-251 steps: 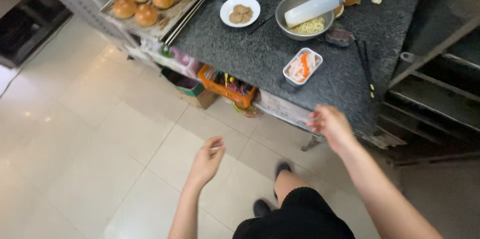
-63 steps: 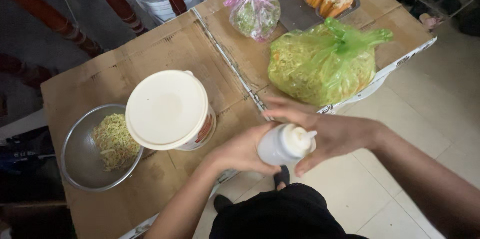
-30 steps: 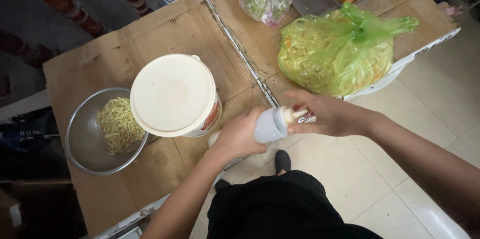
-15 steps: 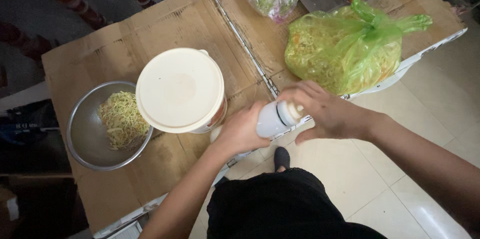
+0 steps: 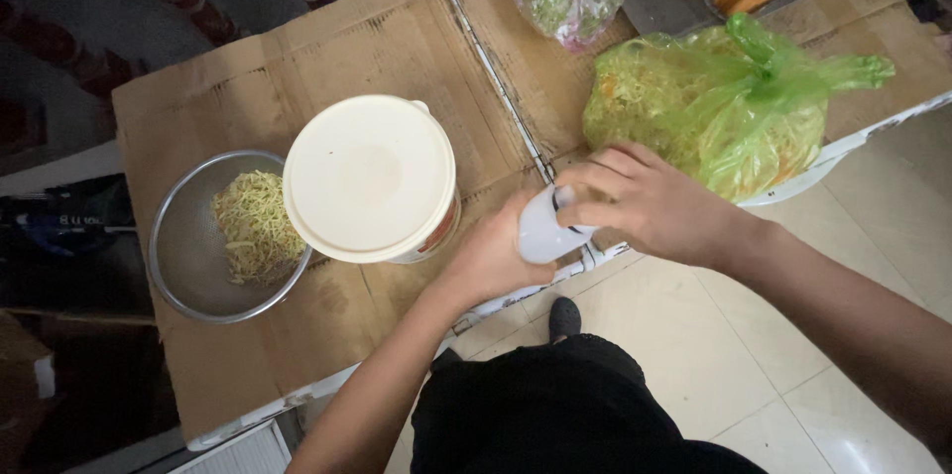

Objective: The person refills a squeeze bottle by pouring sauce from a large bucket and replaces the lid.

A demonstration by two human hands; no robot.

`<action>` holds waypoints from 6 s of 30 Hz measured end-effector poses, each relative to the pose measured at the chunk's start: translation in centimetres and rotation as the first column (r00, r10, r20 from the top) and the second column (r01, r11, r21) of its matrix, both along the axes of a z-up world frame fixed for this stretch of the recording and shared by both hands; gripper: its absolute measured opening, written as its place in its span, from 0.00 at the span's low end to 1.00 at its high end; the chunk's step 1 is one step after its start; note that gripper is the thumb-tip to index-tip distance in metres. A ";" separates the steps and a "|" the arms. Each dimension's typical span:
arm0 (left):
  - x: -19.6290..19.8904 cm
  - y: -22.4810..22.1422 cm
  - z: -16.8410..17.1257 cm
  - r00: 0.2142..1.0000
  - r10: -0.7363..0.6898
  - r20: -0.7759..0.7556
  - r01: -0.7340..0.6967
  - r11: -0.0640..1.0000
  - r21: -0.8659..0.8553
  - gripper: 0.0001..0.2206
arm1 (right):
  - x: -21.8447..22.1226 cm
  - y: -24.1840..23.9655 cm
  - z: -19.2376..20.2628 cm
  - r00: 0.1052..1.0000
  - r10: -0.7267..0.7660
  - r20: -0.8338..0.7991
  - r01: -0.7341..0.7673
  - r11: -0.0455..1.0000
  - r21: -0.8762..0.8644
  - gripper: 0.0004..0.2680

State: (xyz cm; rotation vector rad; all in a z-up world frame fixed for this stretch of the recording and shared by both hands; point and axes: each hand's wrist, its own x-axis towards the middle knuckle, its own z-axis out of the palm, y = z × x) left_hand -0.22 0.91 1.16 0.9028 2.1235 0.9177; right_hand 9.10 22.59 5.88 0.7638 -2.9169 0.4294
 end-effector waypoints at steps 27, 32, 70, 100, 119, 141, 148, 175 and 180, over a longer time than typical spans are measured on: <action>1.4 1.1 -6.1 0.913 0.401 -0.078 -0.317 0.816 0.484 0.39 | -13.8 5.1 -20.0 0.806 -0.588 0.063 0.588 0.808 0.011 0.38; 2.2 -0.7 -5.0 0.891 0.393 -0.226 -0.319 0.898 0.301 0.45 | -12.0 4.3 -15.7 0.848 -0.529 -0.037 0.507 0.830 -0.233 0.31; -24.5 -13.9 -4.3 0.992 0.119 -0.037 -0.099 0.935 0.340 0.18 | -8.7 -19.7 -0.7 0.823 -0.521 0.227 0.534 0.845 0.003 0.15; -8.9 -17.5 -0.3 0.547 0.076 -0.834 0.190 0.959 0.212 0.29 | -8.6 -18.0 -2.6 0.978 -0.114 -0.175 0.137 0.982 0.126 0.24; -9.3 -17.0 -0.9 0.479 0.061 -0.876 0.189 0.967 0.171 0.25 | -9.7 -17.4 -5.5 0.858 -0.072 -0.508 0.083 0.997 0.000 0.17; -18.9 -15.6 7.8 0.843 0.267 -0.467 -0.174 0.957 0.233 0.15 | -10.4 -21.2 1.7 0.738 -0.628 -0.247 0.451 0.731 -0.512 0.20; -33.6 -15.6 -2.0 0.624 0.614 0.484 -0.780 0.524 0.341 0.23 | -8.7 -22.3 -3.1 0.666 -0.734 0.131 0.631 0.462 -0.623 0.18; -14.4 -18.4 -1.2 0.798 0.512 0.318 -0.590 0.773 0.233 0.27 | -15.5 -15.2 -9.1 0.600 -0.709 0.370 0.681 0.209 -0.702 0.15; -9.6 -18.7 -0.9 0.675 0.632 0.379 -0.737 0.580 0.346 0.21 | -12.9 -15.3 -7.1 0.608 -0.670 0.427 0.705 0.206 -0.679 0.14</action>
